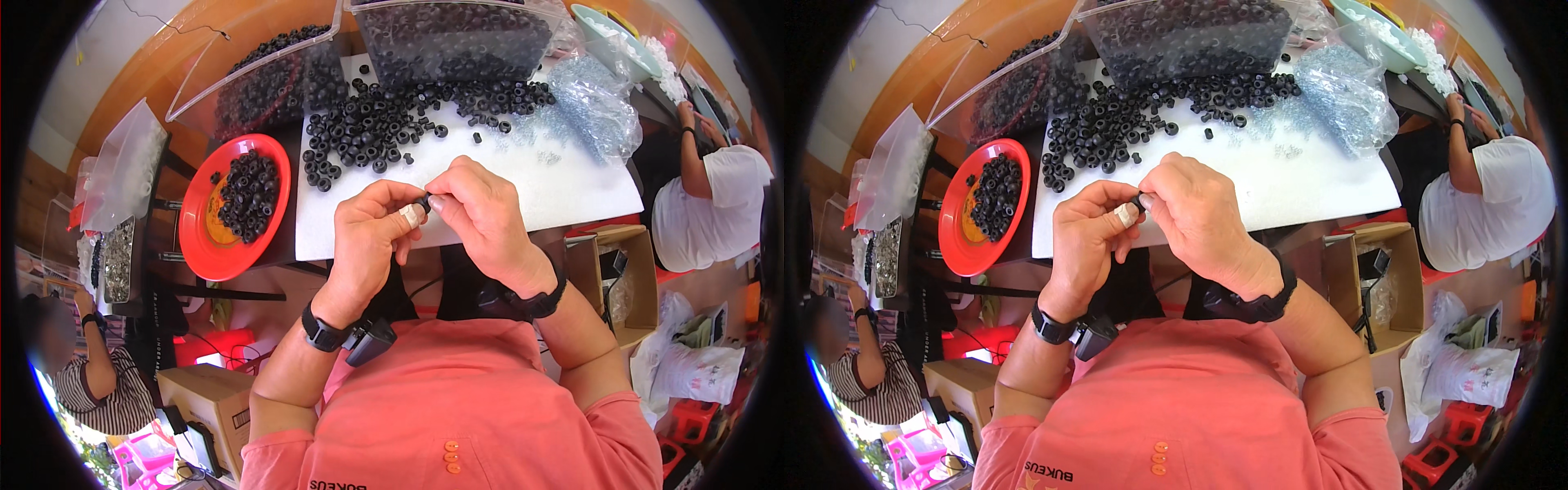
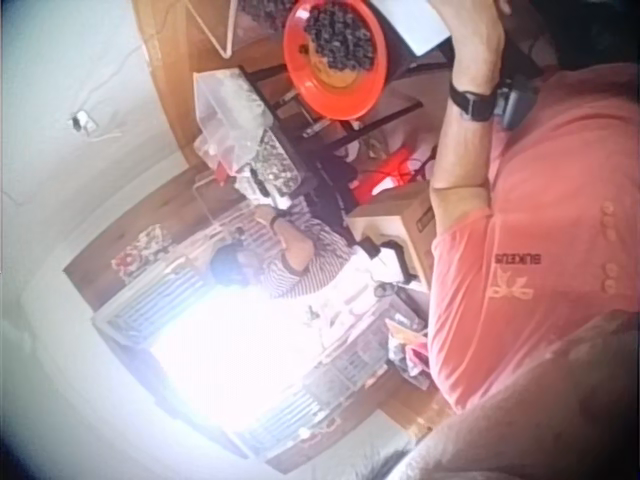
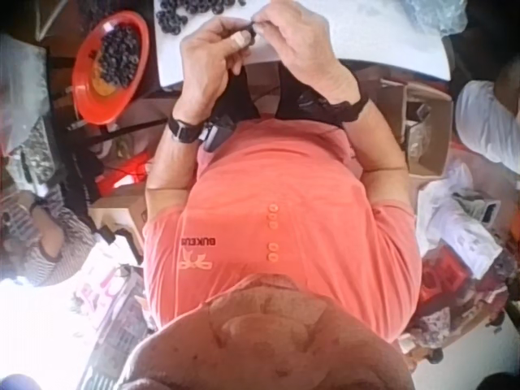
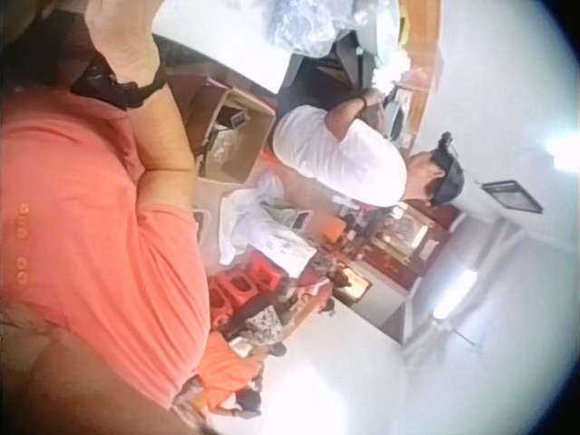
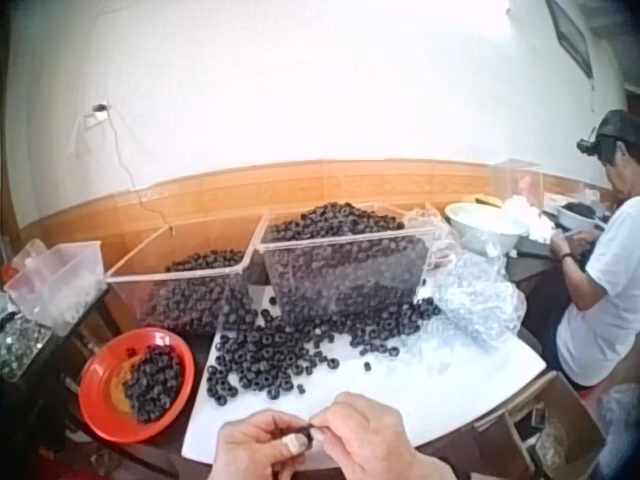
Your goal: Assembling small black plastic cord locks or shoe toggles by hand at a production table.
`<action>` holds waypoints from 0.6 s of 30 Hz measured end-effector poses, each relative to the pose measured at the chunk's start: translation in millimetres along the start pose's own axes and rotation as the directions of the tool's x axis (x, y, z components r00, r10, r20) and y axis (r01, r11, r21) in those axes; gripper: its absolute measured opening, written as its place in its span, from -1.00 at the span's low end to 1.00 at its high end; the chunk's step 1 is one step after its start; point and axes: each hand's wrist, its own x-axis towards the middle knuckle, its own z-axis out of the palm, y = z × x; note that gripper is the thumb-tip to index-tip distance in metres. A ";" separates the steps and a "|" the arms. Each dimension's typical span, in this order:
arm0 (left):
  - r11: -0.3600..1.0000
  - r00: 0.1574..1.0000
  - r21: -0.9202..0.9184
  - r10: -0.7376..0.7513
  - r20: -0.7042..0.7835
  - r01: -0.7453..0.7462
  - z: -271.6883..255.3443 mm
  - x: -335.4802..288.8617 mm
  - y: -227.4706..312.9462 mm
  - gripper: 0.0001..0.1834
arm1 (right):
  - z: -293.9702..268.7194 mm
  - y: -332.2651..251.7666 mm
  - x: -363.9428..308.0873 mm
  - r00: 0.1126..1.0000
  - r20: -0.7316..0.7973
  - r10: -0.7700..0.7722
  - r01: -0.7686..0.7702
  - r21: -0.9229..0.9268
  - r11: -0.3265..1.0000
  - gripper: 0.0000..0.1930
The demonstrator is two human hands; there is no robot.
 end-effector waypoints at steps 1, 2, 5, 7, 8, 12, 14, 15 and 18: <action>1.000 1.000 -0.002 0.007 0.011 -0.006 0.2 -0.1 -0.3 -0.82 | -1.9 0.6 2.9 1.000 -0.001 0.001 -0.001 -0.002 1.000 -0.86; 1.000 1.000 -0.003 0.006 0.013 -0.006 0.4 -0.1 -0.4 -0.82 | -3.8 1.4 6.6 0.998 0.022 -0.054 0.054 -0.022 0.998 -0.86; 1.000 1.000 -0.001 0.020 0.018 -0.020 0.9 -0.6 -0.5 -0.83 | -4.0 3.4 9.4 0.991 0.048 -0.123 0.126 -0.060 0.990 -0.85; 0.998 0.998 0.030 0.044 0.048 -0.046 1.3 -1.4 -1.5 -0.86 | -1.0 5.6 7.5 0.989 0.050 -0.137 0.141 -0.079 0.987 -0.84; 0.999 0.998 0.030 0.043 0.047 -0.044 1.1 -1.3 -1.5 -0.86 | 1.7 7.0 5.2 0.994 0.019 -0.110 0.111 -0.081 0.991 -0.84; 1.000 0.999 -0.001 0.021 0.034 -0.021 0.8 -0.3 0.5 -0.87 | 10.7 5.2 -3.8 0.996 -0.077 -0.039 0.034 -0.072 0.997 -0.84; 1.000 0.999 -0.004 0.019 0.035 -0.019 0.2 0.2 0.7 -0.87 | 8.9 2.8 -5.1 0.998 -0.058 -0.036 0.032 -0.074 0.997 -0.85; 1.000 0.999 -0.006 0.017 0.031 -0.017 -0.2 0.4 0.7 -0.86 | 6.7 1.7 -4.9 0.999 -0.040 -0.034 0.031 -0.079 0.996 -0.85; 1.000 1.000 -0.016 0.008 0.029 -0.008 0.5 -0.1 1.9 -0.86 | -4.5 -0.5 -1.3 0.999 0.032 -0.044 0.047 -0.085 0.995 -0.85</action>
